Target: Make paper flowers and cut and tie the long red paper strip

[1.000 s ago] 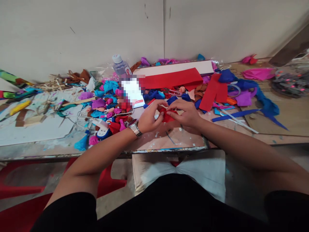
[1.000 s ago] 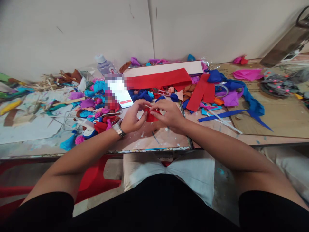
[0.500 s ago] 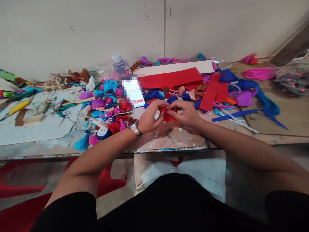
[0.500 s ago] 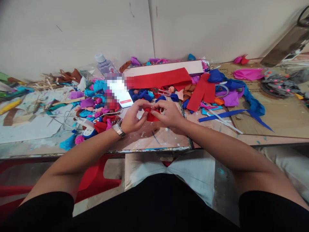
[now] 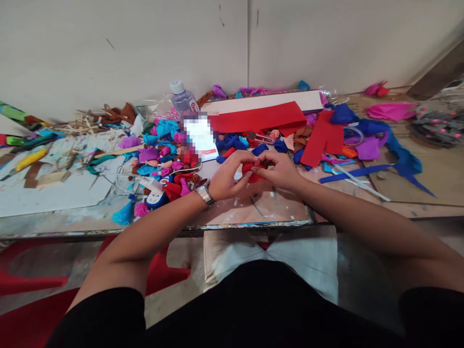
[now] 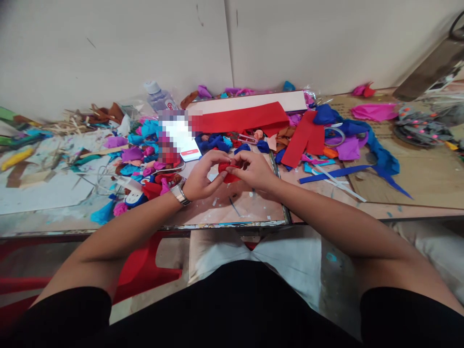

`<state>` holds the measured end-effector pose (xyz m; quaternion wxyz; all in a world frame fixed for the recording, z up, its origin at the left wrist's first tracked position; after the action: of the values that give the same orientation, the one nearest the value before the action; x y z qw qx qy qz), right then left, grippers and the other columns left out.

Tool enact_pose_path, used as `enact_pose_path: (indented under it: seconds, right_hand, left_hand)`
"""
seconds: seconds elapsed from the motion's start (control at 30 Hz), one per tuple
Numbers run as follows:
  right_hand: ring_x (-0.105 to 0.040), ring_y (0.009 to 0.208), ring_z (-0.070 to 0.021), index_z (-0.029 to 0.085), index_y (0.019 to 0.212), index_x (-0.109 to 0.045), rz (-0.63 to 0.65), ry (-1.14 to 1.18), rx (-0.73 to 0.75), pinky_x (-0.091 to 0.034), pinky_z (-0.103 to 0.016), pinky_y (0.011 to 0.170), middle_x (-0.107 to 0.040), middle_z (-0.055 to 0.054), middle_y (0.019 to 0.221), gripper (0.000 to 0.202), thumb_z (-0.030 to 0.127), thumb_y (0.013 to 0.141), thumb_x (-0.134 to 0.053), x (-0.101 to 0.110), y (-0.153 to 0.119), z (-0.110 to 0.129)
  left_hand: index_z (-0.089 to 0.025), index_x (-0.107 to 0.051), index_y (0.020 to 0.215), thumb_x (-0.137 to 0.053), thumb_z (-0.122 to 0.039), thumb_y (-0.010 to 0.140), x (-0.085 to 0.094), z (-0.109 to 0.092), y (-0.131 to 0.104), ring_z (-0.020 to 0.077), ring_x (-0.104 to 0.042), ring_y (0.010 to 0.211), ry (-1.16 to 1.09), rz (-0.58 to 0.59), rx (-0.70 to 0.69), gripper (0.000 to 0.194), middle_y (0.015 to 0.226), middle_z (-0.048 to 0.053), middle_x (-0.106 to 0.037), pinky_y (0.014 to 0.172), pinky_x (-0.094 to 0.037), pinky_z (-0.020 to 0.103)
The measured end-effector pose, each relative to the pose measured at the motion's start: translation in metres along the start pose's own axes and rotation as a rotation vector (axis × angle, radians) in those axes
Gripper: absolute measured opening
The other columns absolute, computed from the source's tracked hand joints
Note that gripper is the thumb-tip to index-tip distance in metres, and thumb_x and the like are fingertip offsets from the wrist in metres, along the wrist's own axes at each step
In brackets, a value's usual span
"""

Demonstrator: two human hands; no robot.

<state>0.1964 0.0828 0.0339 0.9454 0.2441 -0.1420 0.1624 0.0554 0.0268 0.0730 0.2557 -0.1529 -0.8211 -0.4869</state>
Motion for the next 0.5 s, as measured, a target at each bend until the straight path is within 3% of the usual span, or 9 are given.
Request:
enact_pose_path:
  seconds: [0.3,0.5]
  right_hand:
    - [-0.067,0.080,-0.0183,0.022,0.098,-0.074,-0.007,-0.022,0.116,-0.054,-0.033,0.072,-0.076,-0.004,0.094,0.033,0.056,0.095,-0.077,0.005,0.000,0.017]
    - [-0.064,0.076,-0.0183,0.023,0.095,-0.075,0.021,-0.108,0.198,-0.052,-0.034,0.070,-0.073,-0.004,0.088,0.033,0.056,0.097,-0.074,0.004,0.000,0.024]
  left_hand:
    - [-0.023,-0.058,0.136,-0.059,-0.035,0.108,0.000,0.026,-0.006,0.0238,-0.066,0.125,-0.168,-0.065,0.147,0.031,0.133,0.014,-0.063,0.109,-0.060,0.045]
    - [-0.023,-0.058,0.136,-0.058,-0.032,0.108,-0.001,0.026,-0.007,0.0241,-0.066,0.127,-0.170,-0.053,0.151,0.030,0.133,0.014,-0.062,0.111,-0.059,0.045]
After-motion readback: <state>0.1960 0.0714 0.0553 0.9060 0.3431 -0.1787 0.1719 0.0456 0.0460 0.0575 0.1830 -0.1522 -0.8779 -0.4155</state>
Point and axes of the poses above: each hand's wrist, its own y-axis towards the middle knuckle, its own x-axis out of the back of the hand, z = x × y, the point moved 9 cm from there along y, towards the middle knuckle
